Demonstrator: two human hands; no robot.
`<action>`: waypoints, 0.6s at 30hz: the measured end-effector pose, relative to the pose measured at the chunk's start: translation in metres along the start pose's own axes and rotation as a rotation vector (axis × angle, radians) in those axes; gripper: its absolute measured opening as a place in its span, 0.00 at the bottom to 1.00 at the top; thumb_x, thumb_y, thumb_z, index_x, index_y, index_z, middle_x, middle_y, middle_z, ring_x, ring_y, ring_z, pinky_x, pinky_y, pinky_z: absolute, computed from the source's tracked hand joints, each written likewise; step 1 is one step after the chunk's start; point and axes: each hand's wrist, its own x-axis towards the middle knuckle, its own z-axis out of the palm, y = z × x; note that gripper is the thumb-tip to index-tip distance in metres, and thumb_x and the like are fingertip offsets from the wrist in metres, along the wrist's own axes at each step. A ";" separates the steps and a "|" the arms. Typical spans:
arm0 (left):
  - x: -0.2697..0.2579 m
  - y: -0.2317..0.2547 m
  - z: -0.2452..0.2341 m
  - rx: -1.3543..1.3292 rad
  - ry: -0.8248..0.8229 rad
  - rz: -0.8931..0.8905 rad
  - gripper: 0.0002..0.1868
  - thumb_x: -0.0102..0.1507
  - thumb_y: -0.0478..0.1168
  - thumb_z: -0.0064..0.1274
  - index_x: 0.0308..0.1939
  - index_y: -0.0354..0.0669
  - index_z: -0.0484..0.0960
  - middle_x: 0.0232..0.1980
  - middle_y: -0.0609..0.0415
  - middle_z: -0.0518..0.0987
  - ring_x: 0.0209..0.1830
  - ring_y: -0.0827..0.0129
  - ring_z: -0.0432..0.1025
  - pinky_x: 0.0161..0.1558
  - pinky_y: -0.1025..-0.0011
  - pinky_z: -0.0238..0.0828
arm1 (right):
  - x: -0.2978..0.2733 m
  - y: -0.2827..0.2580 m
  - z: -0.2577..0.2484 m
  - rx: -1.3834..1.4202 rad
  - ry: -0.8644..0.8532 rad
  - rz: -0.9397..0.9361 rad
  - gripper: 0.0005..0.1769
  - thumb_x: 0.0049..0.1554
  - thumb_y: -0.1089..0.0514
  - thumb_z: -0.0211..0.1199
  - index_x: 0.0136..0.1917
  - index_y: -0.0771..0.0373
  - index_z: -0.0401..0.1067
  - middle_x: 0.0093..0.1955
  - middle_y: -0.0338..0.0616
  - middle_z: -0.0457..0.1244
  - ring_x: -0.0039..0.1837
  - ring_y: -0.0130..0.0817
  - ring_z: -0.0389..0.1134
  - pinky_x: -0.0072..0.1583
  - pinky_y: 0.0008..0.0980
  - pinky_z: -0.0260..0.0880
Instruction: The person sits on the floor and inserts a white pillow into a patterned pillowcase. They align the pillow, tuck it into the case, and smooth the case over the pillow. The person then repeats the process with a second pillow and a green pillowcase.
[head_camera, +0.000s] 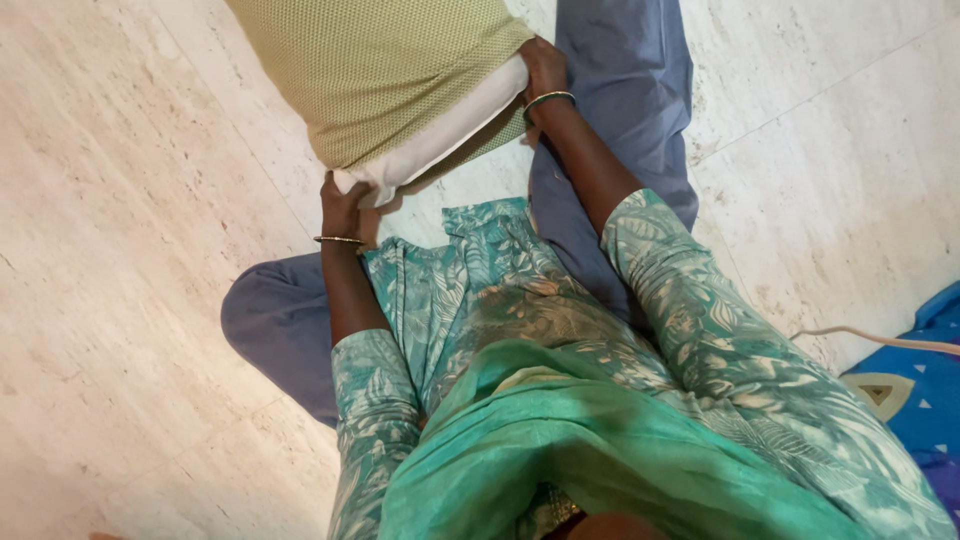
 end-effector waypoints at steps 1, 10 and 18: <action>-0.003 0.005 0.007 -0.212 -0.027 -0.072 0.32 0.56 0.34 0.68 0.63 0.31 0.72 0.55 0.44 0.82 0.50 0.58 0.80 0.53 0.64 0.80 | 0.003 0.000 -0.001 0.092 -0.044 0.014 0.17 0.57 0.63 0.59 0.59 0.71 0.74 0.51 0.48 0.71 0.49 0.37 0.72 0.54 0.35 0.73; -0.012 0.008 0.025 0.091 -0.140 -0.070 0.31 0.54 0.29 0.71 0.59 0.29 0.74 0.53 0.44 0.83 0.51 0.55 0.80 0.52 0.58 0.81 | -0.006 0.012 -0.001 -0.079 0.046 -0.104 0.40 0.56 0.59 0.68 0.76 0.66 0.56 0.67 0.55 0.63 0.63 0.46 0.68 0.62 0.41 0.72; -0.027 -0.013 0.034 0.105 -0.404 -0.426 0.25 0.60 0.38 0.64 0.57 0.30 0.74 0.45 0.41 0.84 0.36 0.61 0.82 0.32 0.67 0.79 | -0.016 0.019 0.000 -0.322 -0.023 -0.046 0.60 0.56 0.60 0.72 0.83 0.57 0.29 0.75 0.57 0.56 0.71 0.48 0.63 0.67 0.42 0.69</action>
